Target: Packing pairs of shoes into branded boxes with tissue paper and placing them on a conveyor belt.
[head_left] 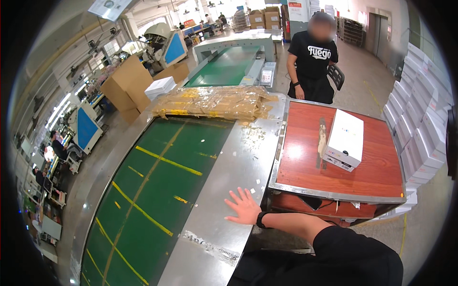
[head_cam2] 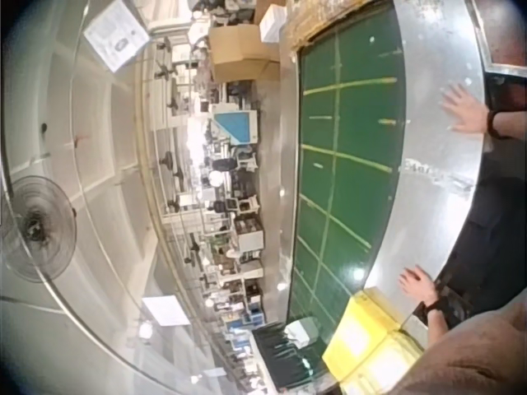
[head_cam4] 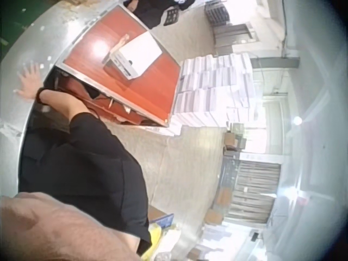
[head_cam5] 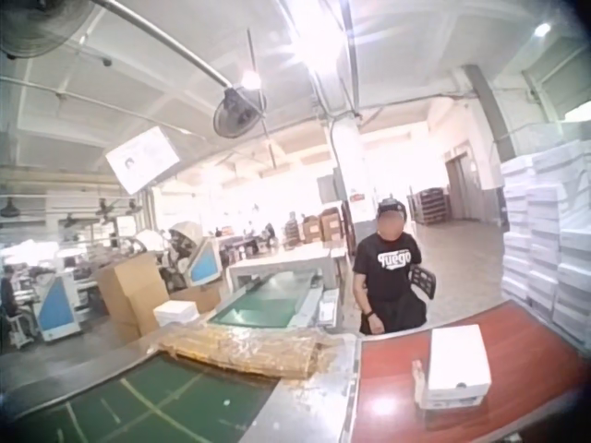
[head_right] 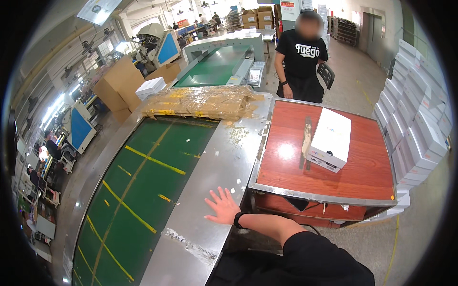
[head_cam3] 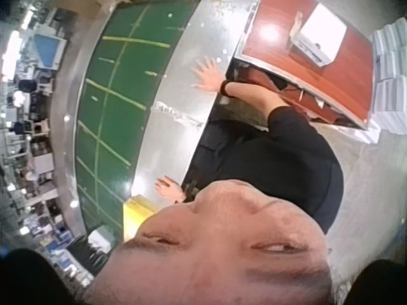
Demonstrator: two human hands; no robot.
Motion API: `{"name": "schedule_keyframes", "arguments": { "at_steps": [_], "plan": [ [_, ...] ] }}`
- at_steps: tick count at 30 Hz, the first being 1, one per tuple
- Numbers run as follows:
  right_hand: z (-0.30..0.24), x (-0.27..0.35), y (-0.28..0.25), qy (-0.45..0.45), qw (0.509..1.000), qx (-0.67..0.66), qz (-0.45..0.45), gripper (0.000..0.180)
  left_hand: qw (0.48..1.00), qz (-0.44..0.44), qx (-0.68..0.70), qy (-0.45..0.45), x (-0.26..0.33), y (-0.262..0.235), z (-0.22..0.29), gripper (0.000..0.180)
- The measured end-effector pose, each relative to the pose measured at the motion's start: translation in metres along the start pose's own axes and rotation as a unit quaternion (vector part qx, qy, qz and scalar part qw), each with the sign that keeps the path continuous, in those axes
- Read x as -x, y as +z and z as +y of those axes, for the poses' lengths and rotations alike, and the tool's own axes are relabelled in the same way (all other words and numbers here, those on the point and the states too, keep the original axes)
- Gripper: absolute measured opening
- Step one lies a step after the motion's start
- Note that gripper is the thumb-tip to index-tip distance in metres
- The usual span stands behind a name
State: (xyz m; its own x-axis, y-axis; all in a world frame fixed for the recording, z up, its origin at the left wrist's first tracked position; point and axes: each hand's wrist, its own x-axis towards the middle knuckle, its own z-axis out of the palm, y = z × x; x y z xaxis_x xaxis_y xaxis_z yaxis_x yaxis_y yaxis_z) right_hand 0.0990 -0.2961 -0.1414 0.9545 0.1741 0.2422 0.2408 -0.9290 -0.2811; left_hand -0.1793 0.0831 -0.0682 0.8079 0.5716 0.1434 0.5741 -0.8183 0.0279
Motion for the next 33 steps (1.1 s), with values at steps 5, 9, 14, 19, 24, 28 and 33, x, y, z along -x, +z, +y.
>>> {"name": "schedule_keyframes", "arguments": {
  "at_steps": [5, 9, 14, 19, 24, 28, 33],
  "plan": [
    [-0.001, 0.0, -0.003, -0.013, 1.0, 0.006, 0.009, 0.075, 1.0, -0.01, 0.007, -0.003, -0.001, 0.0, -0.003, 0.053],
    [0.0, -0.001, -0.004, -0.014, 1.0, 0.006, 0.007, 0.075, 1.0, -0.026, 0.013, -0.009, -0.002, -0.001, 0.0, 0.053],
    [0.001, -0.002, -0.004, -0.011, 1.0, 0.009, 0.002, 0.075, 0.998, -0.049, 0.036, -0.014, -0.008, -0.014, 0.006, 0.053],
    [-0.006, -0.004, -0.007, -0.018, 1.0, 0.008, 0.0, 0.074, 0.997, -0.031, 0.051, -0.044, -0.006, -0.015, 0.005, 0.055],
    [-0.011, -0.007, -0.002, -0.047, 0.998, 0.045, 0.025, 0.071, 0.999, -0.012, 0.029, -0.041, -0.005, 0.0, -0.01, 0.055],
    [-0.009, -0.005, -0.001, -0.024, 1.0, 0.009, -0.007, 0.069, 0.998, -0.02, 0.037, -0.04, -0.013, 0.015, -0.024, 0.054],
    [-0.018, -0.002, 0.003, 0.018, 0.998, -0.035, -0.041, 0.075, 0.996, 0.059, 0.064, -0.035, -0.016, 0.071, -0.069, 0.057]
  ]
}}
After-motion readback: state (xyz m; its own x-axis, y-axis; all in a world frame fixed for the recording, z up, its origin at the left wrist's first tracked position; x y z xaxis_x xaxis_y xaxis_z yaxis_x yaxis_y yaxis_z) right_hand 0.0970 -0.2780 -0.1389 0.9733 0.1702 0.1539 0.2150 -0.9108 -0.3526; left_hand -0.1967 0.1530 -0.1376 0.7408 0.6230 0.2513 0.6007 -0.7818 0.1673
